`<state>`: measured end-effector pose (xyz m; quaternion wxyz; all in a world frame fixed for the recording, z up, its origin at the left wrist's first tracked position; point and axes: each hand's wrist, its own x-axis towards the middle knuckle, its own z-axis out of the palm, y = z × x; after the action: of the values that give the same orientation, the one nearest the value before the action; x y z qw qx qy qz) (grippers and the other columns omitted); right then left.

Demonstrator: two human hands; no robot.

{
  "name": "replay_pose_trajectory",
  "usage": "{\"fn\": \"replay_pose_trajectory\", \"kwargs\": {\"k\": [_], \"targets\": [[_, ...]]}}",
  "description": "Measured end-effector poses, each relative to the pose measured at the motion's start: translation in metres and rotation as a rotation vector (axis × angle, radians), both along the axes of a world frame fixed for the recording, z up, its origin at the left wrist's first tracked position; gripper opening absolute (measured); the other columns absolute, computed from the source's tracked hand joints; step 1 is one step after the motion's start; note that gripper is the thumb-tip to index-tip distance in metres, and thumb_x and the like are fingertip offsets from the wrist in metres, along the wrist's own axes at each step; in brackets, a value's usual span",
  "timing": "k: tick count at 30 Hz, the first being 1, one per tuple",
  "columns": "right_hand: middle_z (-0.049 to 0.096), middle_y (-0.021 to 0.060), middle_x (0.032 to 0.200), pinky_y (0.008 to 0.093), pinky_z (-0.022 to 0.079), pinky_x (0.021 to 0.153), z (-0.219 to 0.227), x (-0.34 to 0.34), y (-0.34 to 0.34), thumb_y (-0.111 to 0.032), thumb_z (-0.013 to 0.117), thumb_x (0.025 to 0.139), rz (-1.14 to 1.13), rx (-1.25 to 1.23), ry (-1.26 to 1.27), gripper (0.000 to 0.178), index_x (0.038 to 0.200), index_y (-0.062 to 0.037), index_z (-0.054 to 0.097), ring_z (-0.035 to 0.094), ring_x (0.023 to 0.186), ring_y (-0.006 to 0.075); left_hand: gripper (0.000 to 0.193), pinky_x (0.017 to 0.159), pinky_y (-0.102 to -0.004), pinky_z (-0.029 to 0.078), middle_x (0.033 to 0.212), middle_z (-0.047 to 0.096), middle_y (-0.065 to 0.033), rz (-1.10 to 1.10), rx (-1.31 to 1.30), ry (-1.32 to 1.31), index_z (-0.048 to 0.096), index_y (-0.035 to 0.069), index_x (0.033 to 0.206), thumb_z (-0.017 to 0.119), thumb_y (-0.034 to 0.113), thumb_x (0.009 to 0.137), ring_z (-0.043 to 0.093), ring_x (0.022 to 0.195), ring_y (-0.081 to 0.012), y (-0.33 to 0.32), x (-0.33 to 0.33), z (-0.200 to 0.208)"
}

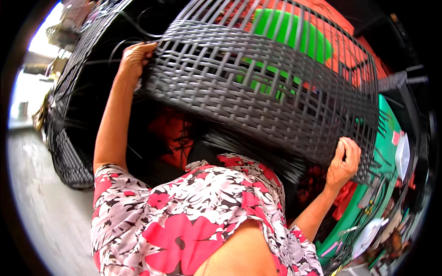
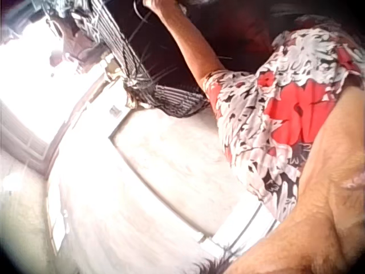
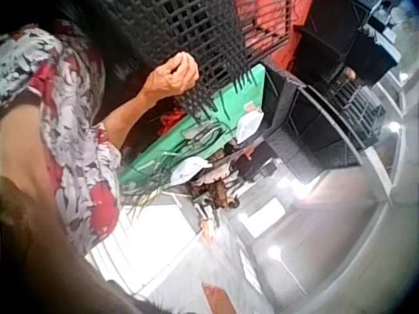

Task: The person weaves black plastic strips into the frame of a large furniture piece by hand, threading the strips through the pre-existing grid and pulling them tight.

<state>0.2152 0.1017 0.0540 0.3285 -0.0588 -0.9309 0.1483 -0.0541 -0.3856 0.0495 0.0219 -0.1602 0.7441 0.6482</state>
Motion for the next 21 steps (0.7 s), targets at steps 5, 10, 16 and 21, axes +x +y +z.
{"fn": "replay_pose_trajectory", "kwargs": {"k": [5, 10, 16, 21], "targets": [[0.063, 0.0083, 0.086, 0.0356, 0.046, 0.077, 0.000, -0.001, 0.001, -0.002, 0.066, 0.075, -0.074, -0.005, 0.043, 0.005, 0.079, -0.0025, 0.066, 0.060, 0.083, 0.0256, 0.013, 0.045, -0.0213, 0.025, 0.059, 0.051, 0.0043, -0.026, -0.305, 0.109, 0.062, 0.011, 0.065, 0.074, 0.011, 0.069, 0.040, 0.049, -0.0054, 0.026, -0.011, 0.018], [0.064, 0.0072, 0.086, 0.0363, 0.046, 0.076, -0.006, -0.003, 0.008, -0.005, 0.067, 0.072, -0.057, -0.017, 0.108, 0.005, 0.077, -0.0029, 0.065, 0.060, 0.084, 0.0257, 0.029, 0.073, -0.0304, 0.037, 0.083, 0.058, 0.0016, 0.082, -0.312, 0.025, 0.064, 0.010, 0.095, 0.075, 0.027, 0.074, 0.050, 0.077, -0.0118, -0.071, -0.080, -0.051], [0.063, 0.0075, 0.087, 0.0367, 0.046, 0.077, -0.010, 0.002, 0.012, -0.007, 0.067, 0.071, -0.093, -0.034, 0.159, 0.007, 0.077, -0.0029, 0.064, 0.059, 0.087, 0.0262, 0.027, 0.058, -0.0248, 0.035, 0.074, 0.055, 0.0016, 0.265, 0.030, 0.064, 0.062, 0.010, 0.085, 0.076, 0.031, 0.074, 0.048, 0.066, -0.0102, -0.170, -0.120, -0.098], [0.063, 0.0054, 0.088, 0.0357, 0.045, 0.077, -0.008, 0.003, 0.010, -0.008, 0.067, 0.072, -0.102, -0.031, 0.157, 0.008, 0.078, -0.0039, 0.064, 0.058, 0.088, 0.0247, 0.029, 0.059, -0.0264, 0.039, 0.078, 0.058, -0.0017, 0.424, 0.011, 0.132, 0.062, 0.006, 0.090, 0.075, 0.027, 0.076, 0.053, 0.070, -0.0148, -0.141, -0.102, -0.075]]}}
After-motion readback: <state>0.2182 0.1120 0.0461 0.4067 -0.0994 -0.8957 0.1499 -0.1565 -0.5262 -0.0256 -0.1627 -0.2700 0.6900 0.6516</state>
